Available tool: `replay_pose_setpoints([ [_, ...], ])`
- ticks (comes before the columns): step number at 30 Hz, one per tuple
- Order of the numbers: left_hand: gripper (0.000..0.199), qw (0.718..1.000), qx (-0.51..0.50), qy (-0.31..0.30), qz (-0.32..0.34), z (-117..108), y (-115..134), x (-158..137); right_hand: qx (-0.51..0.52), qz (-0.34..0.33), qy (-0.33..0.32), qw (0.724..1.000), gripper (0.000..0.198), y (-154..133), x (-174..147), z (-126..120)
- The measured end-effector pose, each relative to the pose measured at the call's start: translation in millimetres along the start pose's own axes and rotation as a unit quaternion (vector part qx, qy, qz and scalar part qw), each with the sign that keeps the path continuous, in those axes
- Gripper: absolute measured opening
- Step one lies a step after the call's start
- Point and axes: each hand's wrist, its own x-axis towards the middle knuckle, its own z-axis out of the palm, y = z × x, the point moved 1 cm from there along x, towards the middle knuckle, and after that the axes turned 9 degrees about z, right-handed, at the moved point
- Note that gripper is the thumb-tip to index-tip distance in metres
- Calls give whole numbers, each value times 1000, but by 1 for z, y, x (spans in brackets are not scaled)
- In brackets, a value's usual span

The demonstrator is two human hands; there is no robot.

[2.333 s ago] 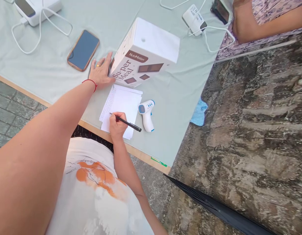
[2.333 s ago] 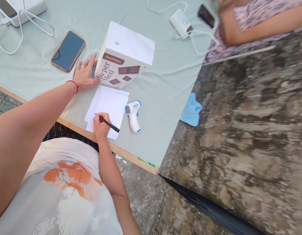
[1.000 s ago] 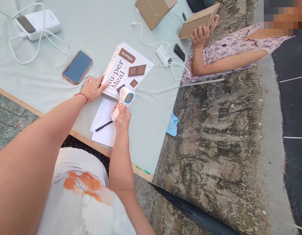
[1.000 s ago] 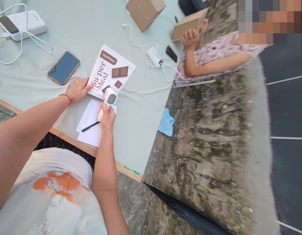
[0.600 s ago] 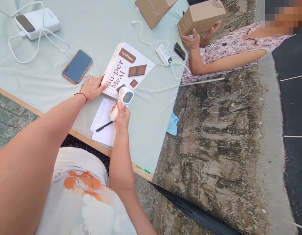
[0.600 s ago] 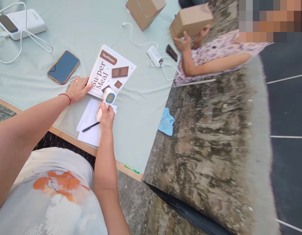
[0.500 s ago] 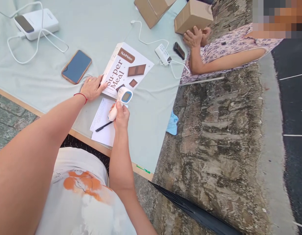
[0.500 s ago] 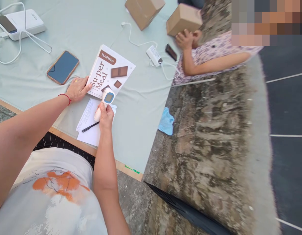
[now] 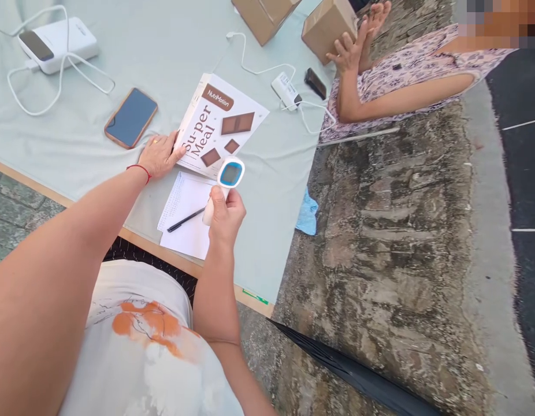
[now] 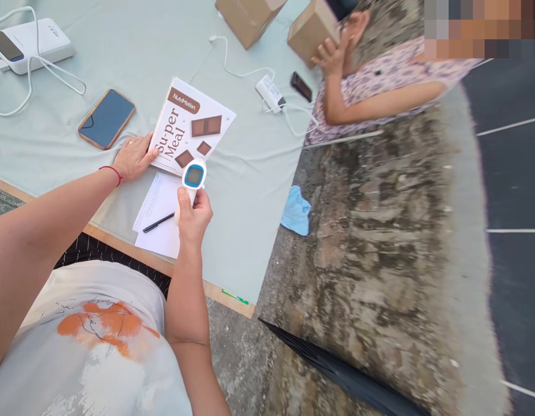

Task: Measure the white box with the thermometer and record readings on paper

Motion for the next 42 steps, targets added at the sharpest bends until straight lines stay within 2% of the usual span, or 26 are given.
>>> replay_pose_setpoints([
  [3,86,1000,-8,-1,-2,1,-2,0,-54,-9,24,998,46,14,2,-22],
  [5,88,1000,-14,-5,-2,2,-4,1,-127,4,65,990,49,30,5,-42],
  [8,93,999,-16,-25,18,2,-4,1,-235,59,144,959,54,55,9,-73],
  [10,93,998,-13,-42,35,2,-2,1,-295,81,149,940,54,67,10,-86],
  [11,92,998,-12,-48,41,1,-1,1,-321,72,146,933,53,70,9,-88],
  [13,92,997,-7,-58,43,-1,2,0,-353,11,137,926,47,72,7,-86],
  [15,99,997,3,-69,37,-2,5,0,-363,-73,97,924,38,70,4,-74],
  [17,118,996,20,-83,30,-3,8,0,-372,-134,2,919,35,67,1,-57],
  [19,139,994,40,-95,29,-2,11,0,-389,-159,-91,903,34,64,-1,-42],
  [21,152,993,57,-99,28,-1,13,-1,-401,-165,-137,891,28,61,-2,-36],
  [23,158,992,64,-109,27,1,14,-2,-380,-163,-152,898,19,58,-4,-37],
  [24,158,991,63,-115,26,2,14,-2,-350,-158,-147,912,15,57,-6,-38],
  [28,156,990,56,-127,31,5,11,0,-116,-93,-51,988,21,50,-27,-33],
  [31,148,991,39,-118,40,9,6,1,27,-27,-16,999,23,50,-49,-10],
  [35,143,993,17,-100,55,13,-1,2,27,42,-1,999,21,56,-68,18],
  [37,143,993,15,-99,55,14,-2,2,2,42,7,999,20,60,-70,23],
  [42,140,994,20,-96,48,13,0,2,-29,28,-22,999,18,64,-69,21],
])
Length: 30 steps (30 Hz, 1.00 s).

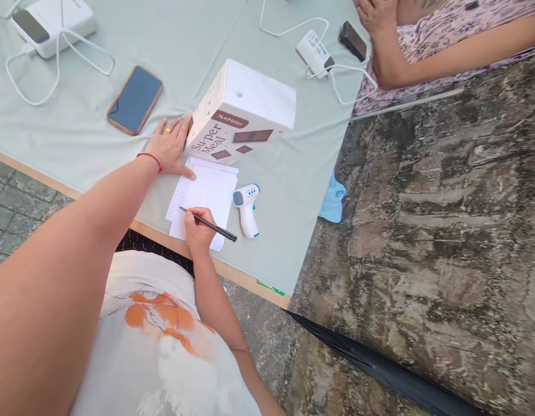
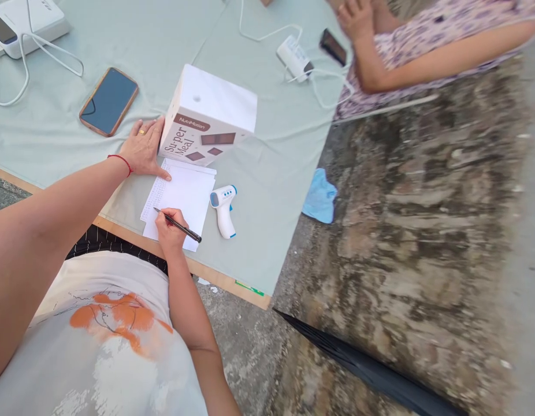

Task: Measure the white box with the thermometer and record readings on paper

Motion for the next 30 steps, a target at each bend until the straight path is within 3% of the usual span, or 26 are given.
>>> replay_pose_setpoints([
  [9,145,1000,-3,-13,-14,-4,5,-1,-25,-10,-22,999,18,0,-1,1],
  [30,146,1000,14,-17,-7,-4,5,-1,-36,-32,-2,999,19,5,1,1],
])
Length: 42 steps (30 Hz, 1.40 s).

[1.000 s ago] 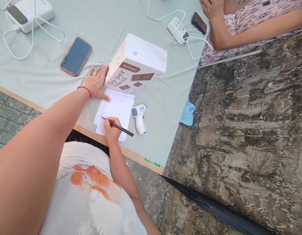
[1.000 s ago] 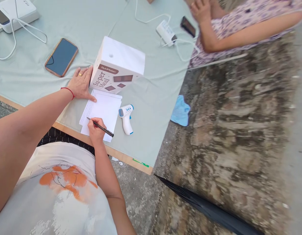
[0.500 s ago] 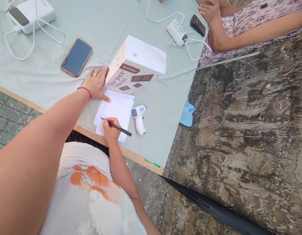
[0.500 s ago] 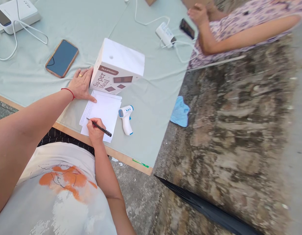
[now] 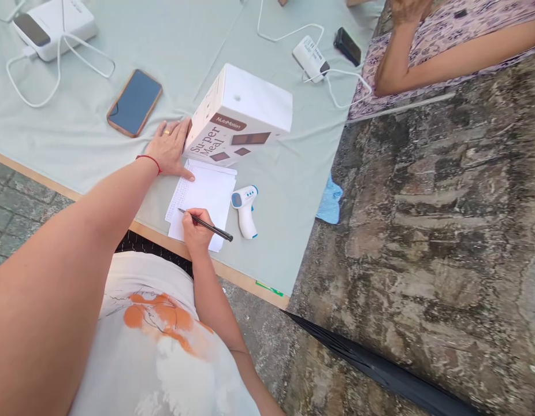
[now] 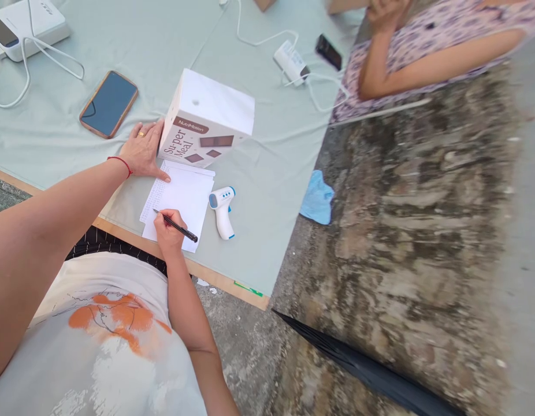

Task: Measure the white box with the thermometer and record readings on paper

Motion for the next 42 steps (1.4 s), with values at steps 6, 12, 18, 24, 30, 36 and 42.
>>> replay_pose_setpoints([
  [6,140,1000,-9,1,-3,-1,1,0,8,1,8,1000,19,2,0,-1],
  [12,155,999,20,-25,-26,-7,9,-1,4,2,15,1000,19,1,0,-1],
  [18,160,999,27,-31,-29,-10,12,-2,-2,0,9,1000,18,3,0,0],
  [24,156,1000,15,-12,-18,-3,4,-1,4,1,38,999,17,3,-1,-1],
  [30,119,998,-43,35,-3,0,-6,3,-2,-3,20,1000,16,5,-1,1],
  [36,79,996,-62,55,-19,-9,-2,0,-35,-81,48,995,19,-4,-1,-12],
  [42,78,993,-76,86,-14,-10,-3,-3,-216,-130,16,968,43,4,31,-34],
])
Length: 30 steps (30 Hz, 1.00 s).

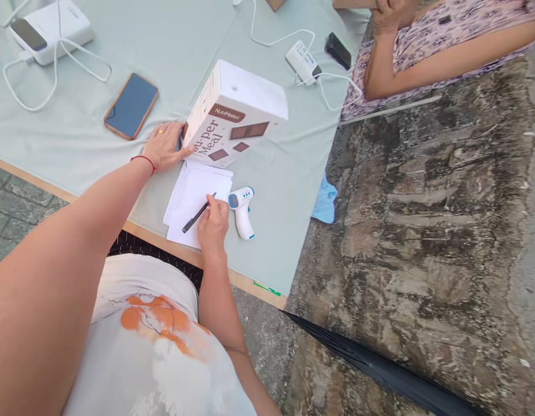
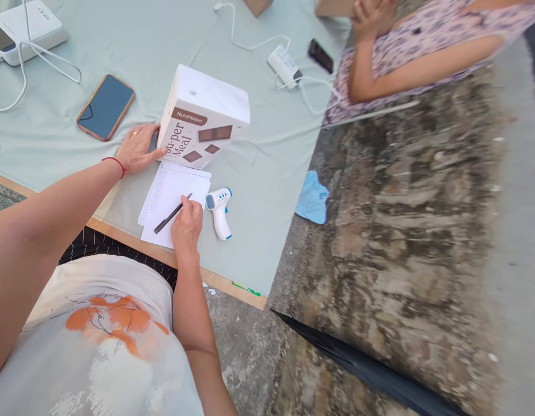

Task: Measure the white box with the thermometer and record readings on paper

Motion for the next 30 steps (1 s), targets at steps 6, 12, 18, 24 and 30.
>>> replay_pose_setpoints([
  [6,77,1000,7,17,-22,-1,0,-1,-134,81,84,984,53,31,22,-30],
  [12,74,999,14,28,-44,-3,5,-1,-69,229,-1,971,60,45,50,-56],
  [18,70,998,20,29,-53,-4,5,0,288,143,-1,947,41,0,64,-14],
  [24,72,998,22,22,-47,-3,4,1,337,144,-13,931,48,-17,73,20],
  [30,70,998,21,37,-39,1,1,1,327,116,-26,937,54,-13,72,23],
])
